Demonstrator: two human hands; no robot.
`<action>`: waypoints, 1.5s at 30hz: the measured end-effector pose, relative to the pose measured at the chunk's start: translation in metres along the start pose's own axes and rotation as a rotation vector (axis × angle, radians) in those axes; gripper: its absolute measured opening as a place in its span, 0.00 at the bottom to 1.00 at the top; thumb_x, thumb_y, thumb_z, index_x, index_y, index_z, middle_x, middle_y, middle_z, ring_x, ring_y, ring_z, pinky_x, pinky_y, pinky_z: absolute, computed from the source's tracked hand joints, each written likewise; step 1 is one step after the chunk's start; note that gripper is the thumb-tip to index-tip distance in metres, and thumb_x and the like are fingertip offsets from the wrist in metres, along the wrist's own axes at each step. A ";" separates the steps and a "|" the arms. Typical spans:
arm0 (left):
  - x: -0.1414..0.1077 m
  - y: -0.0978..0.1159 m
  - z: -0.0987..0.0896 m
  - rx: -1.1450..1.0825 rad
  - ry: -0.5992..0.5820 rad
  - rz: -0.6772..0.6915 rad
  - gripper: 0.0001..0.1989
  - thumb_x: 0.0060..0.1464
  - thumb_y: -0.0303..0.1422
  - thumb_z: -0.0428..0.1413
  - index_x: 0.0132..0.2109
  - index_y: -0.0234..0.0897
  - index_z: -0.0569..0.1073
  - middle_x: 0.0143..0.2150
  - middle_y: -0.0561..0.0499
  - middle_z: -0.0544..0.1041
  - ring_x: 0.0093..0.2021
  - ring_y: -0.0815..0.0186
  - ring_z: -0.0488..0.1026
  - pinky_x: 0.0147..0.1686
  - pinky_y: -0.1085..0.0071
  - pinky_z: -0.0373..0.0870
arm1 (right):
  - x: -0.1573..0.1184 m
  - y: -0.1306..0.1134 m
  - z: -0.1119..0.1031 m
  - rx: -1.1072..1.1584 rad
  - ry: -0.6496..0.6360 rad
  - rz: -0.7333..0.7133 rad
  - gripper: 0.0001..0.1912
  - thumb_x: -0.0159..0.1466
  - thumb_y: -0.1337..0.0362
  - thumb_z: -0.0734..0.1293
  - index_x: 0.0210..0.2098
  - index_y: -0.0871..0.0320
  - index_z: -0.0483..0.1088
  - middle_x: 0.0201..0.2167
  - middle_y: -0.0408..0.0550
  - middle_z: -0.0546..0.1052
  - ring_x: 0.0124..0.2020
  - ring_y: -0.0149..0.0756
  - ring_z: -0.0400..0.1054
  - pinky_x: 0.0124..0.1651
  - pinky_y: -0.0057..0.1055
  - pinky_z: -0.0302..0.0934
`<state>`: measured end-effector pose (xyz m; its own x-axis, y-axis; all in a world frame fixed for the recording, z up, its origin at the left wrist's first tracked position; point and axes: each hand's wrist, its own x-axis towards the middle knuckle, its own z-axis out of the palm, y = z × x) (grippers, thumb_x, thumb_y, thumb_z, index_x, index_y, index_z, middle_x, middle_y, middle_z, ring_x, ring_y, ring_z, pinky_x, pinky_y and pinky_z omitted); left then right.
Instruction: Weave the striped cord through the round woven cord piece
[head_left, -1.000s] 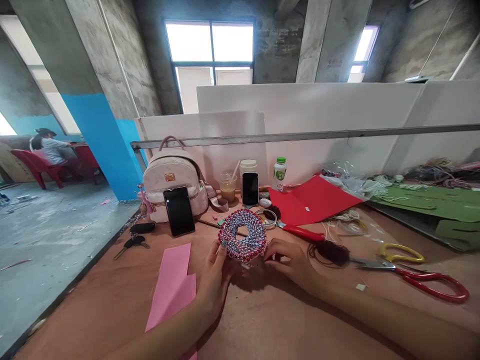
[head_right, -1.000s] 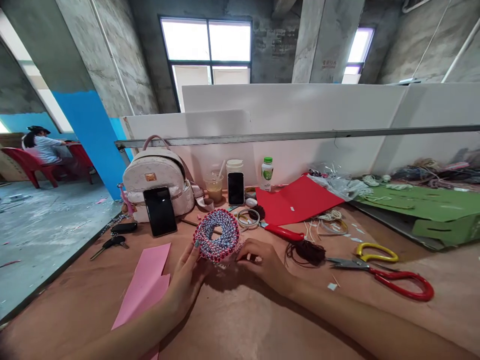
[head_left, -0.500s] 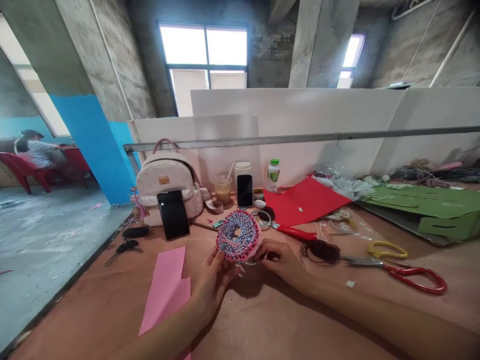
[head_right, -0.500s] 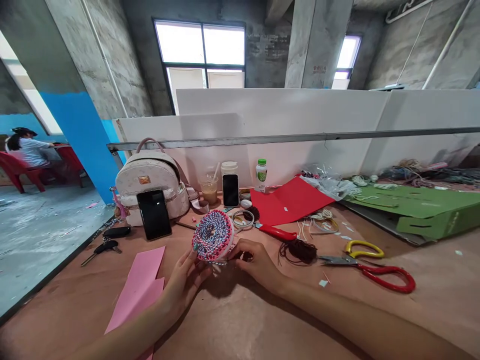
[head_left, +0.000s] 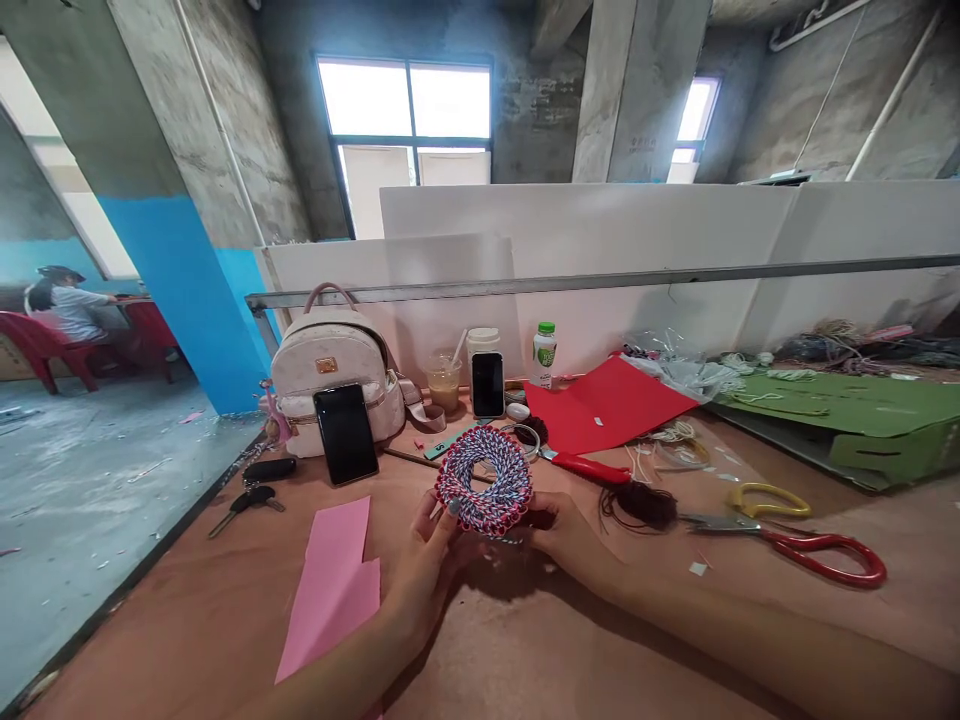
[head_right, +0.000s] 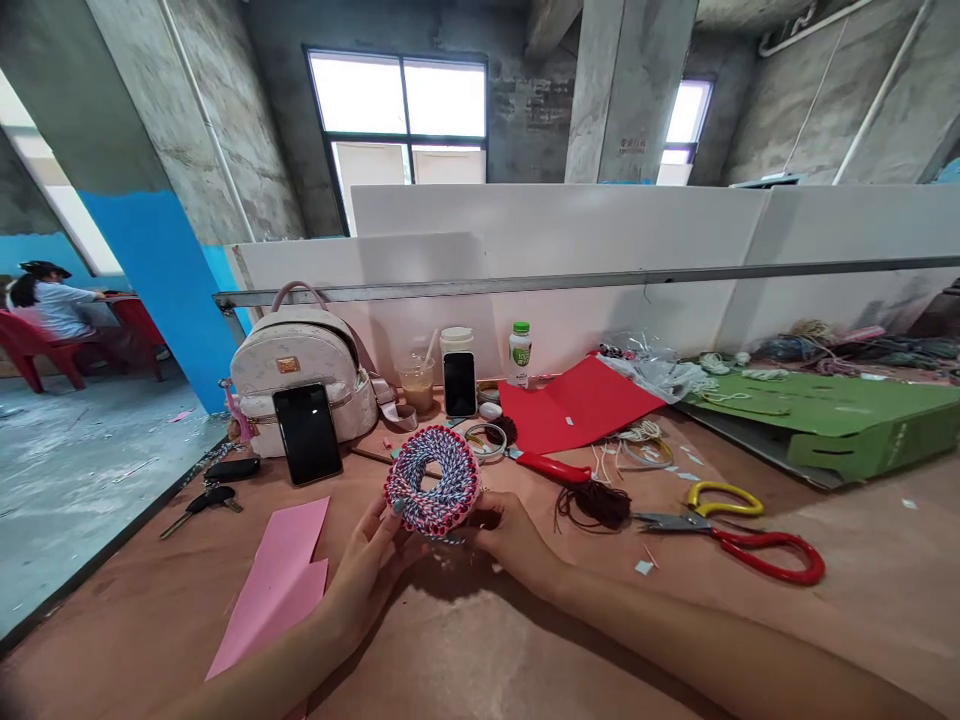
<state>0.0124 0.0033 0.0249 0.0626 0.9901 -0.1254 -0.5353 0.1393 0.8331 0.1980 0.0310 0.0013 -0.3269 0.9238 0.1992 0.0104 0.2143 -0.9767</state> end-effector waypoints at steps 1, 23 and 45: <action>0.000 0.000 0.000 0.004 0.000 0.002 0.32 0.39 0.43 0.75 0.52 0.42 0.76 0.53 0.45 0.82 0.40 0.61 0.83 0.35 0.71 0.80 | 0.000 -0.002 0.001 0.020 -0.002 0.024 0.12 0.55 0.57 0.74 0.34 0.58 0.80 0.30 0.47 0.81 0.28 0.38 0.70 0.28 0.31 0.65; 0.001 -0.003 -0.002 0.039 -0.013 0.047 0.31 0.43 0.46 0.73 0.52 0.40 0.77 0.49 0.45 0.83 0.41 0.60 0.83 0.38 0.71 0.80 | 0.004 0.002 0.005 0.202 -0.039 0.027 0.17 0.51 0.61 0.78 0.39 0.56 0.77 0.42 0.50 0.82 0.44 0.46 0.76 0.54 0.48 0.69; 0.001 -0.010 -0.010 0.192 0.057 0.156 0.22 0.52 0.41 0.69 0.52 0.45 0.75 0.52 0.49 0.81 0.44 0.61 0.82 0.36 0.71 0.80 | 0.004 -0.005 0.002 0.249 -0.074 0.109 0.24 0.49 0.58 0.80 0.43 0.57 0.76 0.43 0.51 0.82 0.44 0.47 0.75 0.51 0.45 0.70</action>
<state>0.0094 0.0030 0.0111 -0.0583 0.9982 -0.0127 -0.3644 -0.0095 0.9312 0.1946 0.0331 0.0064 -0.4050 0.9094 0.0947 -0.1801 0.0222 -0.9834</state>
